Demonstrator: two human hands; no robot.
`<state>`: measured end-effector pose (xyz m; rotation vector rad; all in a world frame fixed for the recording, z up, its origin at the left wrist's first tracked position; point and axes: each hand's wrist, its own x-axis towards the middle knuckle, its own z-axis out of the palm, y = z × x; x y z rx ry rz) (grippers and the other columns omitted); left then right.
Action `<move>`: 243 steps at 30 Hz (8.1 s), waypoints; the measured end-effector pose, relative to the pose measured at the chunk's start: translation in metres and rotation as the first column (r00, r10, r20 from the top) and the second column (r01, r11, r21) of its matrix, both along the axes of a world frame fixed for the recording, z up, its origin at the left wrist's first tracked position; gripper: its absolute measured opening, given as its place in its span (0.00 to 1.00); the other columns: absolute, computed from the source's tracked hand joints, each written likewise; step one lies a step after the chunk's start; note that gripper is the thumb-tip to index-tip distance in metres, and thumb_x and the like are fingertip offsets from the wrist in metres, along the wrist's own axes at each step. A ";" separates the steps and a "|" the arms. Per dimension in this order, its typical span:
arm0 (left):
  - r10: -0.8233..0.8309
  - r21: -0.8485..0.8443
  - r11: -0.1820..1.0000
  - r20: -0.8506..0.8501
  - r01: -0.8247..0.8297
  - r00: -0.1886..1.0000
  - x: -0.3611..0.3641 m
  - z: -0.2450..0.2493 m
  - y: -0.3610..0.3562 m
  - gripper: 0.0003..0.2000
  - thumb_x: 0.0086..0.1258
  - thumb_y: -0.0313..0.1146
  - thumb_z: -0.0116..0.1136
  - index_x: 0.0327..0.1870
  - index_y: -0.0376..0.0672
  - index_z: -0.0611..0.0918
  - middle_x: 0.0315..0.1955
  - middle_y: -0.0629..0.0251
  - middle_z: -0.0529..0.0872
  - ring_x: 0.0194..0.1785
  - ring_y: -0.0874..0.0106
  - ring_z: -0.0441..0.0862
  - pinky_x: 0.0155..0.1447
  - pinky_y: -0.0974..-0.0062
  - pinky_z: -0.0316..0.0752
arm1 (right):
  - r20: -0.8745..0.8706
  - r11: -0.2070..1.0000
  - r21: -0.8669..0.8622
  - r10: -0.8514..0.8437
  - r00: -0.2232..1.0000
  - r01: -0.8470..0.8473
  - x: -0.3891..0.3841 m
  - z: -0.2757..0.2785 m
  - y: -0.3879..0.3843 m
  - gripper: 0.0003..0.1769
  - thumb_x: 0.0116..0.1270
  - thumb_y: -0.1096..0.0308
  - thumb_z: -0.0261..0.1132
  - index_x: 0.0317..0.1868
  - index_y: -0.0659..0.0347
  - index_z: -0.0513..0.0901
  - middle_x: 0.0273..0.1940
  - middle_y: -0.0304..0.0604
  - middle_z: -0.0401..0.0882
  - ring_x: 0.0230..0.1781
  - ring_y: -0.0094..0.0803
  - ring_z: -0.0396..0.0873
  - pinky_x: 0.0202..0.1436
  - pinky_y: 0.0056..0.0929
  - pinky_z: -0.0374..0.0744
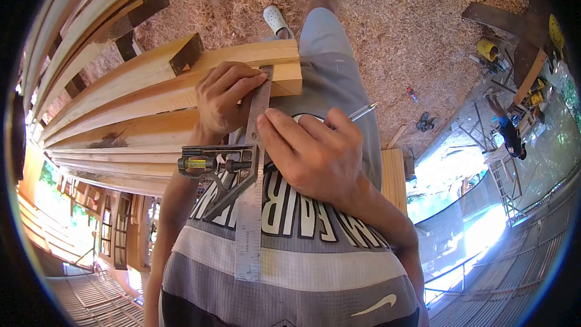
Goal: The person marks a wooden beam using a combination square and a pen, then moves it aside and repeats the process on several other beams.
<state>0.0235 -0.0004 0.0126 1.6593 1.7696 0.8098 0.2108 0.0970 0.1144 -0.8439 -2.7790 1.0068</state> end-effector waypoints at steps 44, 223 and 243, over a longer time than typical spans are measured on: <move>-0.025 -0.017 1.000 -0.015 0.025 1.000 -0.002 -0.009 -0.006 0.16 0.47 0.24 0.72 0.40 0.48 0.90 0.38 0.74 0.89 0.42 0.68 0.87 0.42 0.69 0.80 | 0.087 0.300 -0.839 -0.749 0.656 0.454 0.027 -0.058 0.058 0.11 0.81 0.64 0.60 0.48 0.63 0.83 0.34 0.40 0.86 0.28 0.18 0.78 0.33 0.18 0.73; 0.670 -0.431 -0.320 0.527 -0.844 -0.523 0.198 -0.126 -0.022 0.31 0.54 0.39 0.81 0.60 0.37 0.84 0.48 0.51 0.92 0.51 0.59 0.91 0.56 0.60 0.86 | 0.384 0.520 -0.850 0.720 0.578 -0.083 -0.051 -0.254 0.069 0.18 0.64 0.56 0.81 0.44 0.58 0.87 0.25 0.29 0.74 0.18 0.20 0.65 0.20 0.27 0.66; 0.192 -0.708 0.045 0.699 -0.705 -0.689 0.239 -0.175 -0.049 0.30 0.65 0.31 0.76 0.68 0.37 0.78 0.53 0.57 0.90 0.54 0.64 0.89 0.58 0.57 0.86 | 0.195 0.531 -0.818 0.617 0.763 -0.220 -0.034 -0.235 0.050 0.34 0.48 0.56 0.90 0.48 0.71 0.88 0.48 0.48 0.89 0.45 0.29 0.85 0.44 0.37 0.84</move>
